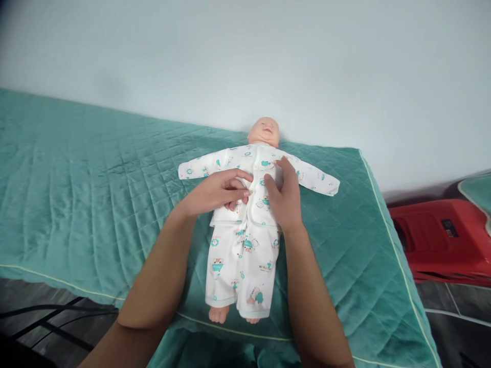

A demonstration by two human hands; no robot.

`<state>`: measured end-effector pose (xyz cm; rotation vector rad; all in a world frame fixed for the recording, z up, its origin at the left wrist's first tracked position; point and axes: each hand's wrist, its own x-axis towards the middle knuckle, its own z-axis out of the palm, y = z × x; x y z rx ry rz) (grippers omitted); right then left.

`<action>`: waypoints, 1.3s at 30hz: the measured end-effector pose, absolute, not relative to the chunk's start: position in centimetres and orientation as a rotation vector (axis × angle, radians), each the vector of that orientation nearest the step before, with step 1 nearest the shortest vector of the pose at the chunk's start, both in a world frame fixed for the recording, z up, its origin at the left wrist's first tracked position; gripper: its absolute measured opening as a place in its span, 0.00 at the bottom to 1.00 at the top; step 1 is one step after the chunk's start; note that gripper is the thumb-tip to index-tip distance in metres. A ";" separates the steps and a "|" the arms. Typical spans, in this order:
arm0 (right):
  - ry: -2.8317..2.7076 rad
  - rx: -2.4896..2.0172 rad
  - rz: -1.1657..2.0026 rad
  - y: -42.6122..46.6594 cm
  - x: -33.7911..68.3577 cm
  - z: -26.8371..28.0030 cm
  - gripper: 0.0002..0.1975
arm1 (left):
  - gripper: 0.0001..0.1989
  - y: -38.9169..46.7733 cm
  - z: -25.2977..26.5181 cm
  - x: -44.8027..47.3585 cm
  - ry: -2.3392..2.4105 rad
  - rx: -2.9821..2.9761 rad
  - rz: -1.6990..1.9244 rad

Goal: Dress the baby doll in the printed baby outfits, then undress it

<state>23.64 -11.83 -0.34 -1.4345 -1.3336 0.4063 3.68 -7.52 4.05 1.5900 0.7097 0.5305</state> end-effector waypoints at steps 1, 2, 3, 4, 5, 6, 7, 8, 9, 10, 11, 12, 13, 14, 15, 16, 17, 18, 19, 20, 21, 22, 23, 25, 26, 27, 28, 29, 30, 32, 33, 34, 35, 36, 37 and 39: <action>-1.344 -1.453 0.425 -11.8 23.7 -0.5 0.23 | 0.13 -7.6 4.2 3.5 0.708 1.600 0.498; -1.349 -1.462 0.445 -11.7 23.8 -0.5 0.23 | 0.11 -7.6 4.3 3.3 0.702 1.616 0.456; -1.348 -1.465 0.467 -11.7 23.8 -0.6 0.24 | 0.09 -7.6 4.4 3.1 0.692 1.640 0.405; -1.344 -1.467 0.487 -11.6 23.8 -0.5 0.24 | 0.09 -7.6 4.5 2.9 0.678 1.671 0.348; -1.338 -1.470 0.506 -11.6 23.8 -0.4 0.23 | 0.09 -7.6 4.6 2.7 0.659 1.706 0.294; -1.329 -1.474 0.520 -11.6 23.8 -0.4 0.23 | 0.10 -7.5 4.7 2.6 0.638 1.738 0.252; -1.320 -1.481 0.531 -11.6 23.7 -0.3 0.23 | 0.11 -7.5 4.8 2.5 0.618 1.764 0.221; -1.309 -1.489 0.537 -11.6 23.7 -0.2 0.23 | 0.11 -7.5 4.8 2.4 0.601 1.784 0.202; -1.299 -1.496 0.540 -11.6 23.6 -0.1 0.23 | 0.12 -7.5 4.8 2.4 0.590 1.796 0.186; -1.290 -1.502 0.541 -11.6 23.6 0.0 0.23 | 0.12 -7.5 4.8 2.4 0.580 1.802 0.174; -1.283 -1.505 0.542 -11.7 23.5 0.0 0.23 | 0.12 -7.6 4.8 2.5 0.575 1.798 0.166; -1.278 -1.503 0.543 -11.7 23.5 0.0 0.23 | 0.11 -7.7 4.8 2.6 0.573 1.782 0.168; -1.275 -1.499 0.543 -11.7 23.5 0.0 0.22 | 0.11 -7.7 4.8 2.7 0.572 1.753 0.185; -1.272 -1.492 0.540 -11.7 23.5 0.0 0.22 | 0.11 -7.9 4.7 2.9 0.571 1.714 0.215; -1.271 -1.487 0.538 -11.7 23.5 0.0 0.22 | 0.12 -8.0 4.7 3.1 0.570 1.667 0.253; -1.271 -1.485 0.536 -11.7 23.4 0.0 0.22 | 0.14 -8.1 4.6 3.4 0.567 1.621 0.290; -1.270 -1.486 0.536 -11.7 23.4 0.0 0.22 | 0.15 -8.2 4.6 3.6 0.566 1.582 0.320; -1.270 -1.489 0.535 -11.7 23.4 0.0 0.22 | 0.16 -8.4 4.6 3.9 0.569 1.557 0.336; -1.271 -1.491 0.535 -11.7 23.3 0.1 0.22 | 0.17 -8.5 4.6 4.1 0.578 1.544 0.340; -1.271 -1.493 0.536 -11.8 23.3 0.1 0.22 | 0.16 -8.6 4.6 4.3 0.591 1.539 0.338; -1.272 -1.496 0.535 -11.8 23.3 0.1 0.22 | 0.16 -8.6 4.5 4.3 0.603 1.537 0.338; -1.273 -1.495 0.532 -11.8 23.3 0.1 0.22 | 0.15 -8.6 4.5 4.3 0.610 1.538 0.336; -1.278 -1.489 0.527 -11.9 23.3 0.2 0.22 | 0.14 -8.6 4.5 4.2 0.612 1.541 0.334; -1.292 -1.471 0.508 -11.9 23.5 0.2 0.21 | 0.13 -8.3 4.6 3.7 0.613 1.551 0.331; -1.299 -1.462 0.496 -12.0 23.6 0.3 0.21 | 0.13 -8.2 4.7 3.3 0.620 1.558 0.333; -1.305 -1.456 0.482 -12.0 23.7 0.4 0.21 | 0.13 -8.0 4.8 3.0 0.630 1.567 0.333; -1.314 -1.453 0.471 -12.0 23.8 0.5 0.22 | 0.13 -7.9 4.9 2.6 0.638 1.578 0.327; -1.331 -1.450 0.458 -12.1 23.9 0.6 0.22 | 0.13 -7.8 5.0 2.3 0.640 1.591 0.312; -1.361 -1.443 0.440 -12.2 23.8 0.7 0.22 | 0.13 -7.8 5.1 2.1 0.634 1.609 0.285; -1.488 -1.413 0.379 -12.6 23.5 0.6 0.23 | 0.12 -8.2 4.8 1.8 0.620 1.646 0.250; -1.582 -1.403 0.337 -13.0 23.2 0.5 0.24 | 0.11 -8.7 4.3 1.7 0.634 1.652 0.292; -1.680 -1.403 0.287 -13.4 22.9 0.4 0.25 | 0.11 -9.3 3.7 1.5 0.672 1.642 0.383; -1.771 -1.416 0.236 -14.0 22.6 0.2 0.26 | 0.11 -10.0 2.9 1.4 0.730 1.616 0.509; -1.847 -1.437 0.195 -14.7 22.3 -0.1 0.28 | 0.11 -10.9 2.0 1.3 0.805 1.574 0.658; -1.904 -1.460 0.169 -15.5 22.1 -0.4 0.29 | 0.11 -11.8 1.0 1.1 0.881 1.533 0.788; -1.964 -1.486 0.165 -17.3 21.8 -1.0 0.31 | 0.10 -13.7 -1.0 0.5 1.027 1.508 0.956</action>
